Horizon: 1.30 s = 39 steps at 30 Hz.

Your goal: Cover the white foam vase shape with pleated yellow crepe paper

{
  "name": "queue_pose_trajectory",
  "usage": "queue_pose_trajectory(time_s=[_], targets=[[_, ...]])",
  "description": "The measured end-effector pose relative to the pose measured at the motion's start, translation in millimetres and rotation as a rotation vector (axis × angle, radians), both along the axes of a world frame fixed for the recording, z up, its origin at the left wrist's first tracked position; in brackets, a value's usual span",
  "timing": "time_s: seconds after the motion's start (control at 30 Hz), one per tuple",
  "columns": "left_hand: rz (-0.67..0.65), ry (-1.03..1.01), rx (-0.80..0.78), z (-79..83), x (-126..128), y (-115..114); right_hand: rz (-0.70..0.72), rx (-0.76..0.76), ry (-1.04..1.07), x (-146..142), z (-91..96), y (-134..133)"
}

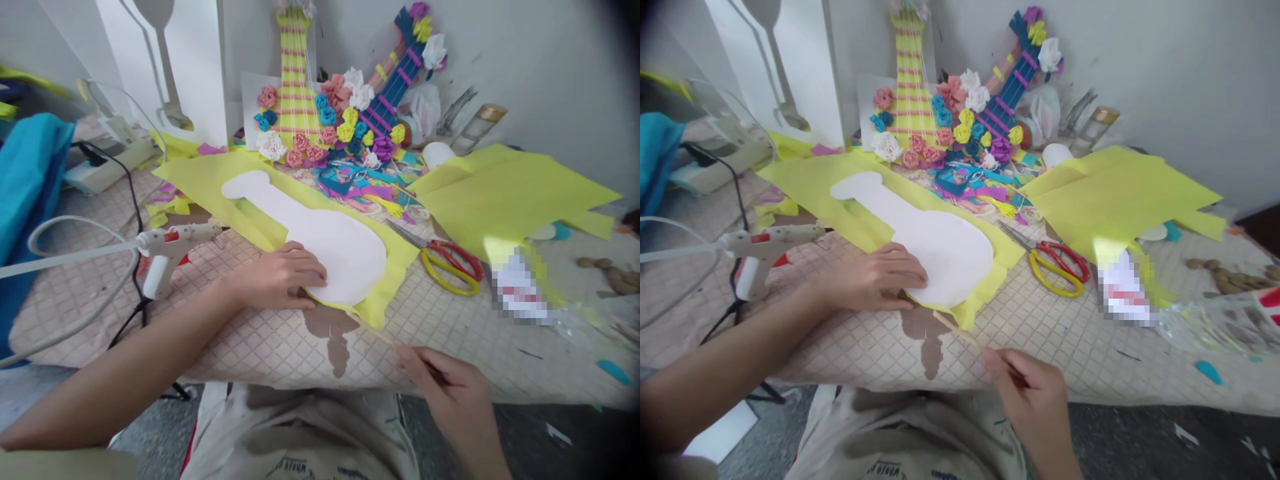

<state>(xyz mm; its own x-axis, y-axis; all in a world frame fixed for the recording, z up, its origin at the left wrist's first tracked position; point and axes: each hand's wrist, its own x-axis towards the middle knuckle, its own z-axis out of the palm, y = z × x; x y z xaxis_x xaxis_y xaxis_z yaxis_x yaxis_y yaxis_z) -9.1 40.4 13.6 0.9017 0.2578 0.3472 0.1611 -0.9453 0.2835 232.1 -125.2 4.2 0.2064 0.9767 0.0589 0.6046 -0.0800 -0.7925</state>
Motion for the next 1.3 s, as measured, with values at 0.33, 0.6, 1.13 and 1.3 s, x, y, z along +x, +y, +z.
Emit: queue_pose_trajectory(time_s=[0.33,0.6,1.13,1.3], targets=[[-0.037,-0.015,-0.130,-4.3,-1,7,-0.204,0.030,0.000,15,-6.0,-1],[-0.063,-0.001,-0.178,-2.3,-4,9,-0.218,0.053,0.000,16,-6.9,2],[-0.076,0.005,-0.123,-1.9,-2,5,-0.203,0.066,0.055,15,-7.2,5],[-0.061,0.030,-0.139,-2.2,-5,6,-0.134,0.027,0.059,19,-9.5,5]])
